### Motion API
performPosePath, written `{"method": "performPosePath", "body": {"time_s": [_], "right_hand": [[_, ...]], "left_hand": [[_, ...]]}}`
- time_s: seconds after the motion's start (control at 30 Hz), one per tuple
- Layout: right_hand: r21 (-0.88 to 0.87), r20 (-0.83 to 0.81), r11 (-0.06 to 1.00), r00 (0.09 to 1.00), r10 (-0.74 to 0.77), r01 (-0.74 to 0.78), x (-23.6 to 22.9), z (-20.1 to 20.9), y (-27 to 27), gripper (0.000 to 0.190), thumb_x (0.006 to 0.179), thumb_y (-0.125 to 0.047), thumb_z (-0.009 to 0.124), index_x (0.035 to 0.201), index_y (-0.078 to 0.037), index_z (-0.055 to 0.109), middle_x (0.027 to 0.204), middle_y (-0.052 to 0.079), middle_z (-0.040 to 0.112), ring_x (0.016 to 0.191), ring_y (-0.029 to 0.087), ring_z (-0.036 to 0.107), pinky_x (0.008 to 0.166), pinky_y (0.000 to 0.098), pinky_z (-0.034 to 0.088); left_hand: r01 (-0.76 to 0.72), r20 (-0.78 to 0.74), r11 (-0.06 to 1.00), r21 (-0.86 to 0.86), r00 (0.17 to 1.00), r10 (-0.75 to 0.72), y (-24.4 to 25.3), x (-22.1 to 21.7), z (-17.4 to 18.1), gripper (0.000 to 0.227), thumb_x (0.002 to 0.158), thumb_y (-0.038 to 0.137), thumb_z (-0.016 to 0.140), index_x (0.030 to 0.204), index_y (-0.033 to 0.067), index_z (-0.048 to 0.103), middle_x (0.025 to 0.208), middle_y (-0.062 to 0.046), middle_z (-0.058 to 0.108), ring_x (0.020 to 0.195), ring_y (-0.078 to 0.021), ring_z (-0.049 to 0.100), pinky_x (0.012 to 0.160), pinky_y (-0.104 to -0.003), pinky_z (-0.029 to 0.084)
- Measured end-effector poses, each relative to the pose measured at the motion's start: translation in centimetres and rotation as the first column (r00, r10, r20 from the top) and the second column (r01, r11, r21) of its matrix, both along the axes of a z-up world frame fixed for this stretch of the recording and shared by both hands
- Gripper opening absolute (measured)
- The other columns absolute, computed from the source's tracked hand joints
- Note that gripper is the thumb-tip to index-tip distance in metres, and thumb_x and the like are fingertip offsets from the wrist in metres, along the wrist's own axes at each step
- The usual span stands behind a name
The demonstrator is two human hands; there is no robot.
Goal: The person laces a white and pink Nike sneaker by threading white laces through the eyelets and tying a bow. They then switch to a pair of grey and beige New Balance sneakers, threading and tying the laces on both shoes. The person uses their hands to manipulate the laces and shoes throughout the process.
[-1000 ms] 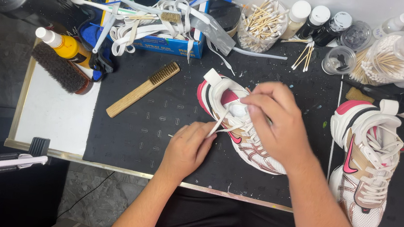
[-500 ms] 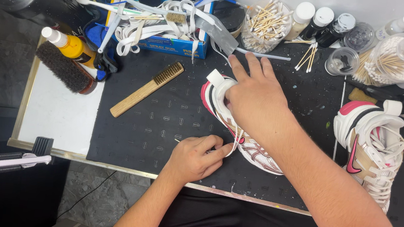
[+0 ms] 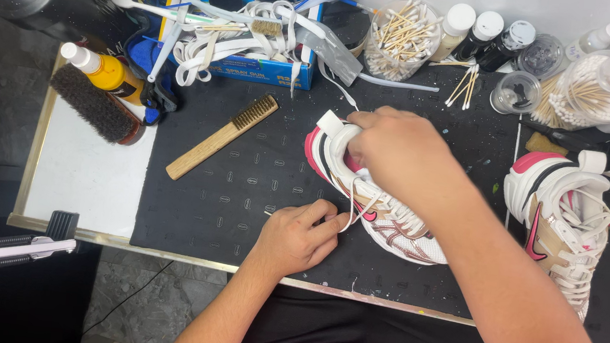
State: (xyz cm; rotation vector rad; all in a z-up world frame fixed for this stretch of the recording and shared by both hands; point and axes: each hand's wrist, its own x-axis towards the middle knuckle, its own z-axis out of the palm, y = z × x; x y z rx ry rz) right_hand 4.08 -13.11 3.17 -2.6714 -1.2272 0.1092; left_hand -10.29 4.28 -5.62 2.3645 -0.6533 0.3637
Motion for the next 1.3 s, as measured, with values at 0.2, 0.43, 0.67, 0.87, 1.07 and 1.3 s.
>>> {"method": "performPosePath", "body": {"time_s": [0.2, 0.43, 0.67, 0.87, 1.07, 1.3], "right_hand": [[0.305, -0.234, 0.936, 0.967, -0.104, 0.175, 0.0, 1.8, -2.0, 0.018, 0.081, -0.013, 0.075, 0.098, -0.007, 0.071, 0.098, 0.008, 0.071, 0.088, 0.026, 0.071, 0.076, 0.0389, 0.056], [0.250, -0.074, 0.959, 0.990, -0.119, 0.134, -0.1, 1.1, -1.4, 0.014, 0.086, -0.014, 0.077, 0.095, -0.007, 0.070, 0.091, 0.010, 0.069, 0.087, 0.032, 0.068, 0.075, 0.0429, 0.054], [0.530, -0.165, 0.843, 0.986, -0.005, 0.093, 0.0, -0.5, -3.6, 0.014, 0.095, 0.000, 0.062, 0.105, -0.004, 0.070, 0.097, 0.013, 0.065, 0.093, 0.032, 0.065, 0.083, 0.0383, 0.051], [0.635, -0.618, 0.585, 0.786, -0.009, 0.505, -0.3, -3.2, -4.9, 0.012, 0.108, -0.004, 0.052, 0.110, 0.000, 0.063, 0.103, 0.004, 0.066, 0.097, 0.011, 0.063, 0.089, 0.0262, 0.053], [0.684, -0.689, 0.414, 0.718, 0.096, 0.601, -0.5, -4.0, -5.2, 0.021, 0.101, 0.000, 0.058, 0.122, -0.001, 0.061, 0.110, 0.002, 0.065, 0.102, 0.010, 0.063, 0.093, 0.0250, 0.051], [0.804, -0.403, 0.448, 0.912, -0.075, 0.392, -1.2, -3.8, -5.1, 0.042, 0.088, 0.003, 0.071, 0.126, 0.003, 0.055, 0.119, 0.006, 0.055, 0.107, 0.013, 0.054, 0.096, 0.0289, 0.047]], "left_hand": [[0.003, -0.002, 0.999, -0.046, 1.000, -0.003, 0.0, 0.2, 0.4, 0.024, 0.081, 0.011, 0.073, 0.105, 0.0099, 0.073, 0.091, -0.002, 0.061, 0.071, -0.0174, 0.065, 0.063, -0.033, 0.053], [-0.142, 0.038, 0.942, -0.305, 0.986, 0.161, 0.4, 0.3, 3.3, 0.040, 0.073, 0.024, 0.072, 0.108, 0.0040, 0.069, 0.102, -0.013, 0.064, 0.099, -0.0319, 0.061, 0.088, -0.042, 0.048], [-0.348, -0.047, 0.908, -0.235, 0.937, 0.347, -1.5, 3.5, 5.5, 0.017, 0.089, 0.013, 0.072, 0.104, 0.0086, 0.078, 0.140, -0.017, 0.054, 0.130, -0.0373, 0.053, 0.102, -0.046, 0.050], [-0.429, -0.101, 0.901, 0.059, 0.896, 0.433, -4.3, 6.7, 6.8, 0.018, 0.079, 0.018, 0.072, 0.090, 0.0046, 0.077, 0.150, -0.028, 0.044, 0.142, -0.0486, 0.038, 0.097, -0.056, 0.045], [-0.391, -0.148, 0.915, -0.094, 0.915, 0.376, -3.6, 8.0, 7.1, 0.017, 0.088, 0.021, 0.072, 0.094, 0.0053, 0.076, 0.144, -0.023, 0.053, 0.138, -0.0463, 0.043, 0.109, -0.055, 0.040], [-0.171, -0.129, 0.933, -0.317, 0.982, 0.136, -4.0, 13.5, 7.3, 0.020, 0.093, 0.027, 0.074, 0.097, 0.0066, 0.076, 0.134, -0.013, 0.065, 0.129, -0.0343, 0.056, 0.110, -0.045, 0.045]]}}
